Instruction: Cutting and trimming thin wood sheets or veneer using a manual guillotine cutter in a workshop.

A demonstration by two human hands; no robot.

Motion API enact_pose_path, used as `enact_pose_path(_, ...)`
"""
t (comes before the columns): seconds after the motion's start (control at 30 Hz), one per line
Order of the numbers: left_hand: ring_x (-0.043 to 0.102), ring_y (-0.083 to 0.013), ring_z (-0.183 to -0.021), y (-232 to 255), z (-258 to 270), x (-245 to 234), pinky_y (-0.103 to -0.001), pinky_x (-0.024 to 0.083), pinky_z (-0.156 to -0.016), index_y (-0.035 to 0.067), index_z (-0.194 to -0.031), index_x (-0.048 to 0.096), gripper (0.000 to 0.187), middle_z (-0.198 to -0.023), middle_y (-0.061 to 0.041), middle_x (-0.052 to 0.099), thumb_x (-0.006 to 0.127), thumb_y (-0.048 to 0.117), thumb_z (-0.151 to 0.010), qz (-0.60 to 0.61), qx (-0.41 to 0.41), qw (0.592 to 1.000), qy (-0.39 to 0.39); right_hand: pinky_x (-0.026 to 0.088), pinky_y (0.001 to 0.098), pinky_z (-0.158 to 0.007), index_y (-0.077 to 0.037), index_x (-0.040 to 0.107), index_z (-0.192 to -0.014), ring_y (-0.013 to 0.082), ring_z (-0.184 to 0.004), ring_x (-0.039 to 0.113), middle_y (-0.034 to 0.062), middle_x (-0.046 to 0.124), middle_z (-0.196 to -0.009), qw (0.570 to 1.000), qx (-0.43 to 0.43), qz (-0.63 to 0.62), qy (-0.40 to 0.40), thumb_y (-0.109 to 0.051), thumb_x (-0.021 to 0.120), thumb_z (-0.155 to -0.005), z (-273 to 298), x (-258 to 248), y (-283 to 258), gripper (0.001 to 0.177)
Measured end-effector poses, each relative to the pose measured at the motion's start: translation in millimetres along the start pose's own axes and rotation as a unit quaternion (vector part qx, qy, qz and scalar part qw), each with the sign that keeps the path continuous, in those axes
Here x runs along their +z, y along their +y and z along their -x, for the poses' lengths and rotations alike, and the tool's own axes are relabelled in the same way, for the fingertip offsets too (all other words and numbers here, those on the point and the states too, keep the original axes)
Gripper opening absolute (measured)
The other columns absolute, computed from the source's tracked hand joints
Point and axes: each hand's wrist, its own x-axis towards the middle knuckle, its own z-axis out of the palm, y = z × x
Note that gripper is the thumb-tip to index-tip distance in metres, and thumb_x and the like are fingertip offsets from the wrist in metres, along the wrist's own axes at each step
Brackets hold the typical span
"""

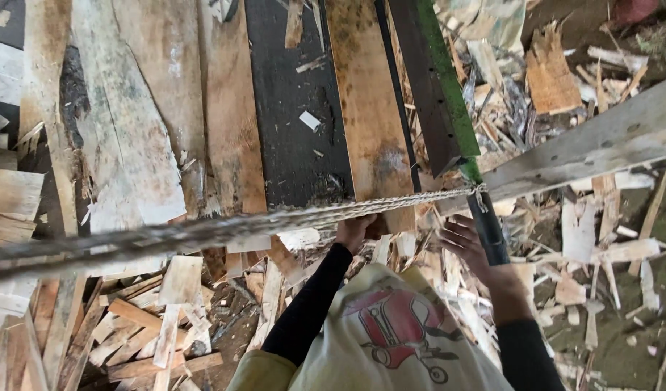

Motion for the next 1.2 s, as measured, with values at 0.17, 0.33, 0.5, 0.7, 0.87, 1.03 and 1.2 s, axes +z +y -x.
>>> enact_pose_path(0.17, 0.065, -0.0253, -0.107, 4, -47, 9, -0.039, 0.059, -0.085, 0.005, -0.156, 0.034, 0.068, -0.14, -0.017, 0.057, 0.068, 0.003, -0.098, -0.041, 0.205, 0.978, -0.009, 0.06, 0.0429, -0.076, 0.002, 0.05, -0.142, 0.0299, -0.09, 0.069, 0.0201, 0.065, -0.113, 0.987, 0.013, 0.156, 0.04, -0.032, 0.064, -0.093, 45, 83, -124, 0.062)
enact_pose_path(0.33, 0.053, -0.0245, -0.125, 5, -119, -2, -0.035, 0.05, -0.099, 0.011, -0.161, 0.024, 0.091, -0.155, -0.016, 0.043, 0.072, -0.005, -0.086, -0.088, 0.371, 0.924, 0.003, 0.051, 0.0365, -0.048, -0.008, 0.047, -0.148, 0.0224, -0.059, 0.059, 0.0152, 0.06, -0.079, 0.885, 0.046, 0.455, 0.084, -0.019, 0.069, -0.089, 35, 94, -125, 0.064)
enact_pose_path(0.5, 0.074, -0.0321, -0.101, 88, -86, 47, -0.042, 0.064, -0.078, 0.02, -0.165, 0.023, 0.095, -0.136, -0.019, 0.066, 0.077, 0.002, -0.088, -0.358, 0.189, 0.899, 0.165, 0.05, 0.0339, -0.051, -0.008, 0.042, -0.145, 0.0173, -0.066, 0.06, 0.01, 0.062, -0.088, 0.845, -0.031, 0.528, 0.078, -0.016, 0.07, -0.089, 11, 41, -72, 0.064)
enact_pose_path(0.7, 0.076, -0.0339, -0.076, 121, -53, 84, -0.045, 0.067, -0.053, 0.029, -0.163, 0.026, 0.089, -0.134, -0.016, 0.066, 0.064, -0.002, -0.089, -0.225, 0.075, 0.957, 0.168, 0.053, 0.0395, -0.049, -0.009, 0.039, -0.144, 0.0216, -0.061, 0.065, 0.0131, 0.065, -0.083, 0.819, -0.063, 0.565, 0.076, -0.018, 0.069, -0.088, 25, 65, -86, 0.064)
enact_pose_path(0.87, 0.075, -0.0276, -0.09, 78, -81, 56, -0.042, 0.066, -0.067, 0.024, -0.161, 0.032, 0.088, -0.133, -0.014, 0.069, 0.07, -0.004, -0.086, -0.254, 0.136, 0.935, 0.205, 0.052, 0.0385, -0.045, -0.01, 0.04, -0.144, 0.0212, -0.054, 0.064, 0.0122, 0.065, -0.077, 0.83, -0.048, 0.552, 0.061, -0.018, 0.069, -0.089, 27, 71, -100, 0.063)
enact_pose_path(1.03, 0.073, -0.0251, -0.109, 86, -97, 58, -0.04, 0.061, -0.091, 0.018, -0.161, 0.034, 0.09, -0.136, -0.013, 0.069, 0.074, -0.002, -0.082, -0.301, 0.204, 0.907, 0.215, 0.056, 0.0379, -0.043, -0.009, 0.038, -0.141, 0.022, -0.054, 0.067, 0.0123, 0.067, -0.08, 0.837, -0.008, 0.543, 0.073, -0.018, 0.067, -0.09, 17, 55, -84, 0.06)
enact_pose_path(1.2, 0.069, -0.0288, -0.119, 79, -127, 37, -0.04, 0.058, -0.097, 0.018, -0.161, 0.031, 0.094, -0.14, -0.015, 0.064, 0.078, 0.0, -0.081, -0.375, 0.199, 0.879, 0.218, 0.054, 0.0414, -0.048, -0.008, 0.036, -0.138, 0.0265, -0.055, 0.069, 0.0192, 0.07, -0.077, 0.836, 0.063, 0.537, 0.088, -0.017, 0.066, -0.089, 14, 73, -83, 0.058)
